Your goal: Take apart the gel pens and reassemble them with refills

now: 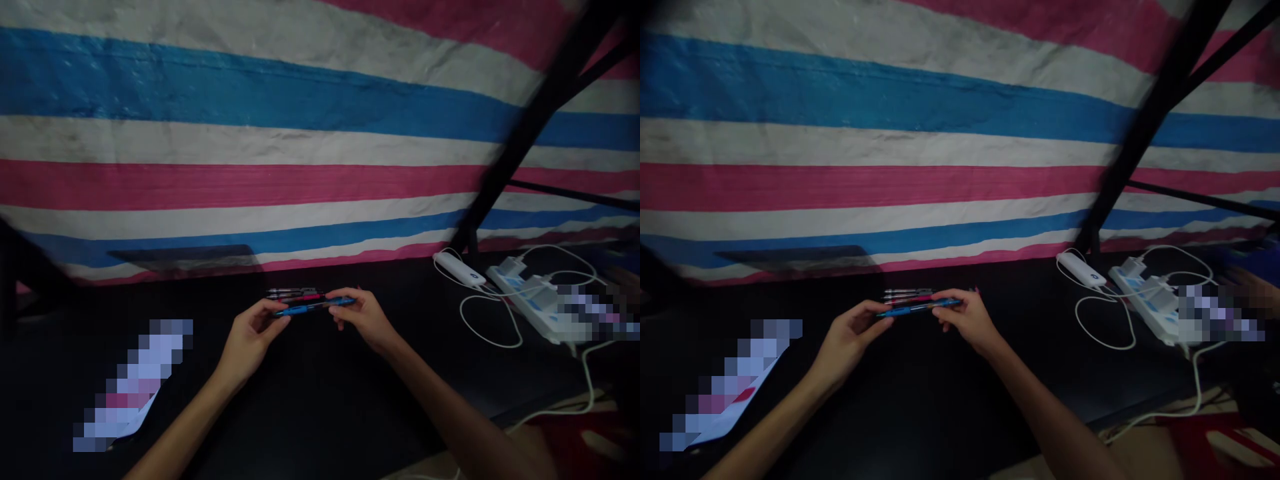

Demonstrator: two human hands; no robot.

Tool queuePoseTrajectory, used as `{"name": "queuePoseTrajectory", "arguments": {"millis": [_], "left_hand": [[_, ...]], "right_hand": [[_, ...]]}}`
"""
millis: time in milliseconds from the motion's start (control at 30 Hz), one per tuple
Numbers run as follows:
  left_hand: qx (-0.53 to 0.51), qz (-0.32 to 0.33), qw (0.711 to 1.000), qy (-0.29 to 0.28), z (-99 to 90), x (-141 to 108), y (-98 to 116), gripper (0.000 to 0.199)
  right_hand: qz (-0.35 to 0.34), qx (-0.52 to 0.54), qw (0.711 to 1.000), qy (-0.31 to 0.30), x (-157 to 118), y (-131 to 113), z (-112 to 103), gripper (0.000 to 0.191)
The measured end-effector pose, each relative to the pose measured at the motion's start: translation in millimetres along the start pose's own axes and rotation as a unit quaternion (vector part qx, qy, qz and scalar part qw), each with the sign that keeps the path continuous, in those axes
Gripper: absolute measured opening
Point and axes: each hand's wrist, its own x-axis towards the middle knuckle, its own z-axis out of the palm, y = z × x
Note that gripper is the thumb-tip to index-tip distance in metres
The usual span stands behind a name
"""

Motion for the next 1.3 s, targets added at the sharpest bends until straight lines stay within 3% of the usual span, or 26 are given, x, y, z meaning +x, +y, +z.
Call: {"name": "queuePoseTrajectory", "arguments": {"millis": [133, 300, 367, 433, 533, 600, 733, 900, 1067, 1300], "left_hand": [[0.051, 0.033, 0.998, 0.007, -1.7, 0, -3, 0.019], [0.168, 0.14, 0.976, 0.002, -9.2, 1, -4, 0.016], [0.274, 0.201, 0.94, -0.028, -10.1, 0, 0, 0.017], [0.4, 0.244, 0.881, -0.058, -7.4, -3, 5, 0.022], [0.531, 0.248, 0.808, -0.065, 1.7, -9, 8, 0.027], [0.567, 0.232, 0.786, -0.081, 7.5, -12, 8, 0.026], [0.597, 0.193, 0.775, -0.071, 10.5, -14, 6, 0.025], [0.616, 0.145, 0.772, -0.051, 6.9, -12, 5, 0.026], [0.619, 0.071, 0.778, -0.078, 5.5, -11, 1, 0.04], [0.628, 0.078, 0.771, -0.072, -0.1, -10, -4, 0.039]], "right_hand": [[0.077, 0.137, 0.987, -0.031, 1, 0, -4, 0.032], [0.117, 0.104, 0.987, -0.039, 4, 7, -4, 0.024], [0.122, 0.087, 0.988, -0.038, 4, 9, -3, 0.024], [0.126, 0.084, 0.988, -0.041, 4, 11, -1, 0.025], [0.133, 0.09, 0.986, -0.05, 3, 13, 4, 0.026], [0.143, 0.104, 0.982, -0.065, 2, 14, 7, 0.027], [0.158, 0.113, 0.977, -0.089, 1, 14, 8, 0.031], [0.186, -0.013, 0.973, -0.137, -3, 9, 7, 0.046], [0.134, -0.045, 0.98, -0.14, -5, 12, 13, 0.041], [0.024, -0.154, 0.979, -0.132, -9, 11, 17, 0.038]]}}
